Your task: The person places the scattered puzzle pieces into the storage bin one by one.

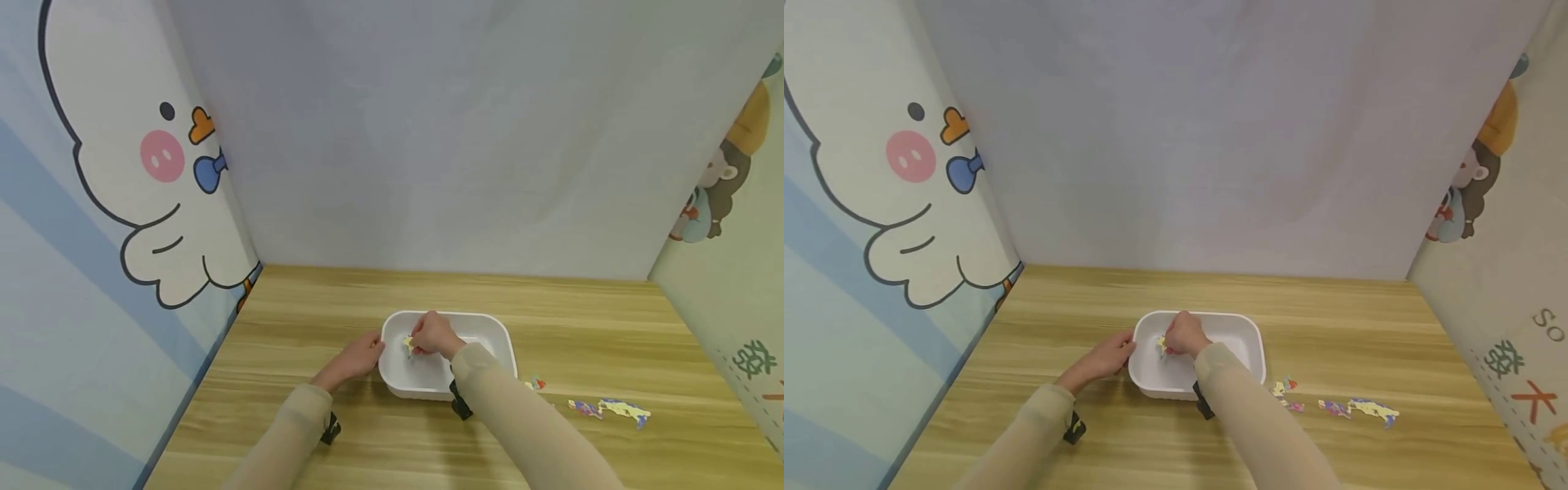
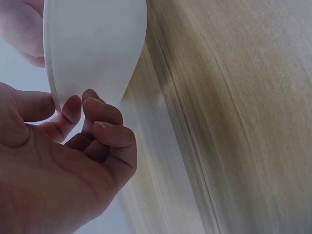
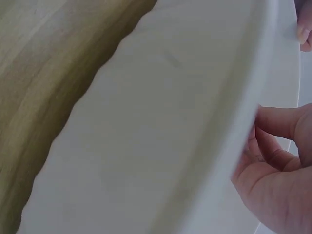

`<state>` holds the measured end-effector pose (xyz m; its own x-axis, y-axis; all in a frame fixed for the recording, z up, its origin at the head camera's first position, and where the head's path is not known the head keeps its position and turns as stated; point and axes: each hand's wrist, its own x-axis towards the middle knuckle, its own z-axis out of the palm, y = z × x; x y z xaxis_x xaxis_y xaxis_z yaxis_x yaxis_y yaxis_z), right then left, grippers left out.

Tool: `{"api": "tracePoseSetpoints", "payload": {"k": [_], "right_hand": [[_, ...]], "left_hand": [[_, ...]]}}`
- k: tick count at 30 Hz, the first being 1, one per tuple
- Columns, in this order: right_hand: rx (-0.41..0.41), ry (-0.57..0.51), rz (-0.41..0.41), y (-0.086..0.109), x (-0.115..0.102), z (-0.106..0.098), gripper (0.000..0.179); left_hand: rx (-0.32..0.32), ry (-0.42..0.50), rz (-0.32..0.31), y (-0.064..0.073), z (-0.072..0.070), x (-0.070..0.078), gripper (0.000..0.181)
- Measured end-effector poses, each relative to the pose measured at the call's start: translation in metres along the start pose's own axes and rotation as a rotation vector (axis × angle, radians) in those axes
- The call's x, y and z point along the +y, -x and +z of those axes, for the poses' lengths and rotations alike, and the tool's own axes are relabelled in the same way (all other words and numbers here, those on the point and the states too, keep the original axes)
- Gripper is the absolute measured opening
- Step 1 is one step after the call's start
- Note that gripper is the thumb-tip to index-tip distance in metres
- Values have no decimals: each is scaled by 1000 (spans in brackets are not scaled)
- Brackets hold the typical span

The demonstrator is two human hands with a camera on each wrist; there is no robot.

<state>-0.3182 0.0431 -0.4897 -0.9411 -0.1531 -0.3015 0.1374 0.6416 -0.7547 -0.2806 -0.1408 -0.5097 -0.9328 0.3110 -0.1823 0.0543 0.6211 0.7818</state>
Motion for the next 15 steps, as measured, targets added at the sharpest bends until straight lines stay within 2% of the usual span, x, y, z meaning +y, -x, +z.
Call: {"api": "tracePoseSetpoints", "payload": {"k": [6, 15], "right_hand": [[19, 66, -7, -3, -1, 6, 6], [32, 117, 50, -10, -5, 13, 13]], "left_hand": [[0, 3, 10, 1, -1, 0, 27], [-10, -7, 31, 1, -3, 1, 23]]}}
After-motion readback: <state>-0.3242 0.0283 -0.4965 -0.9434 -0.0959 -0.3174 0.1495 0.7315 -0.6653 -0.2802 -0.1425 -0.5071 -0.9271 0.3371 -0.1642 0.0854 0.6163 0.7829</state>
